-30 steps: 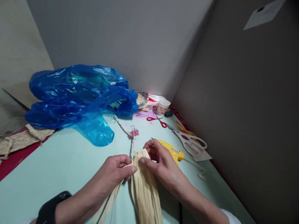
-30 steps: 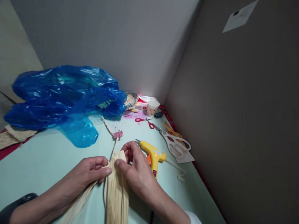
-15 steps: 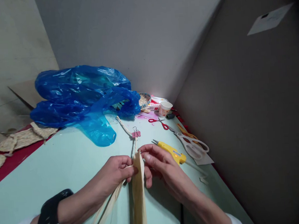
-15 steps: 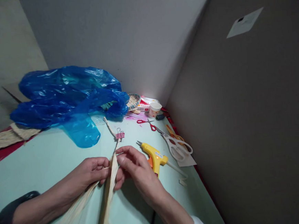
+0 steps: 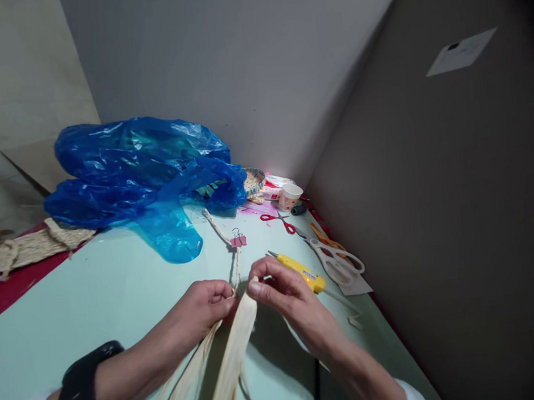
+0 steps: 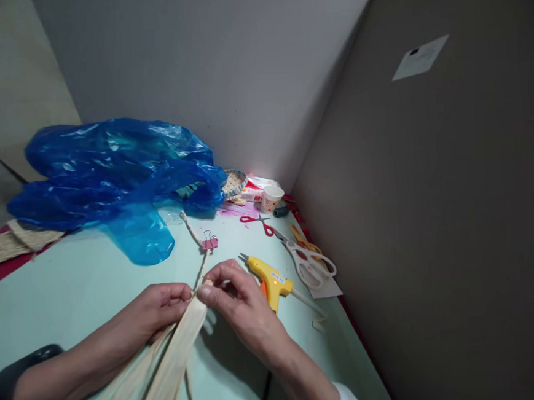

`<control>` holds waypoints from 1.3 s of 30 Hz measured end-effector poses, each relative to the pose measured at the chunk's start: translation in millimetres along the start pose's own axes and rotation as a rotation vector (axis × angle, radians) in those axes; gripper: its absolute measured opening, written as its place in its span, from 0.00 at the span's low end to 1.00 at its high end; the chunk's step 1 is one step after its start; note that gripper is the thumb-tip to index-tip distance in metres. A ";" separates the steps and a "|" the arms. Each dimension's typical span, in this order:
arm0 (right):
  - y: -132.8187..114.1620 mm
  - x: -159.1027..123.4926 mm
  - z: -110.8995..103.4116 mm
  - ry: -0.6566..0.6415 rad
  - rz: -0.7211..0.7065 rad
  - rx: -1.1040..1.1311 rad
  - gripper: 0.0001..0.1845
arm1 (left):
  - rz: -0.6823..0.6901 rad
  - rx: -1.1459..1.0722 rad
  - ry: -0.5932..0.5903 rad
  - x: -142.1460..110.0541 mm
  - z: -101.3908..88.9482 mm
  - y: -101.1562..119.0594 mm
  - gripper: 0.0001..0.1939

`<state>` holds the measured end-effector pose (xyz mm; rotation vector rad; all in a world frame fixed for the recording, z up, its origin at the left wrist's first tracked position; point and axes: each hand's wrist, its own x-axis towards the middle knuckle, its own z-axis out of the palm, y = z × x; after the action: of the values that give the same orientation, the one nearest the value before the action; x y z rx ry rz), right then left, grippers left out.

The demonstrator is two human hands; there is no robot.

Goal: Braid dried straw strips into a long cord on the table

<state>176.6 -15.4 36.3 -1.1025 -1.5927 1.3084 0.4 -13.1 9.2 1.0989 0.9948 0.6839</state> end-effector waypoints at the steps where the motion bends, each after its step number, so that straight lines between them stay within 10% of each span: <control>1: -2.0 -1.0 -3.2 0.017 -0.017 -0.013 0.10 | -0.003 0.025 0.014 0.7 -0.8 -0.8 0.11; 7: -0.3 -4.6 -4.9 -0.165 0.138 -0.072 0.13 | 0.030 0.094 0.001 1.4 -3.9 -1.1 0.12; 13: 3.0 -8.3 5.5 -0.112 0.107 -0.421 0.04 | 0.001 0.106 -0.010 0.0 -5.4 -3.6 0.12; 39: 11.2 -8.4 14.2 -0.024 0.193 -0.388 0.11 | -0.030 0.059 -0.009 -1.4 -1.4 1.7 0.10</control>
<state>167.5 -26.7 22.6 -1.5121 -1.8441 1.1620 -1.4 -13.2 11.0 1.1359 1.0272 0.6285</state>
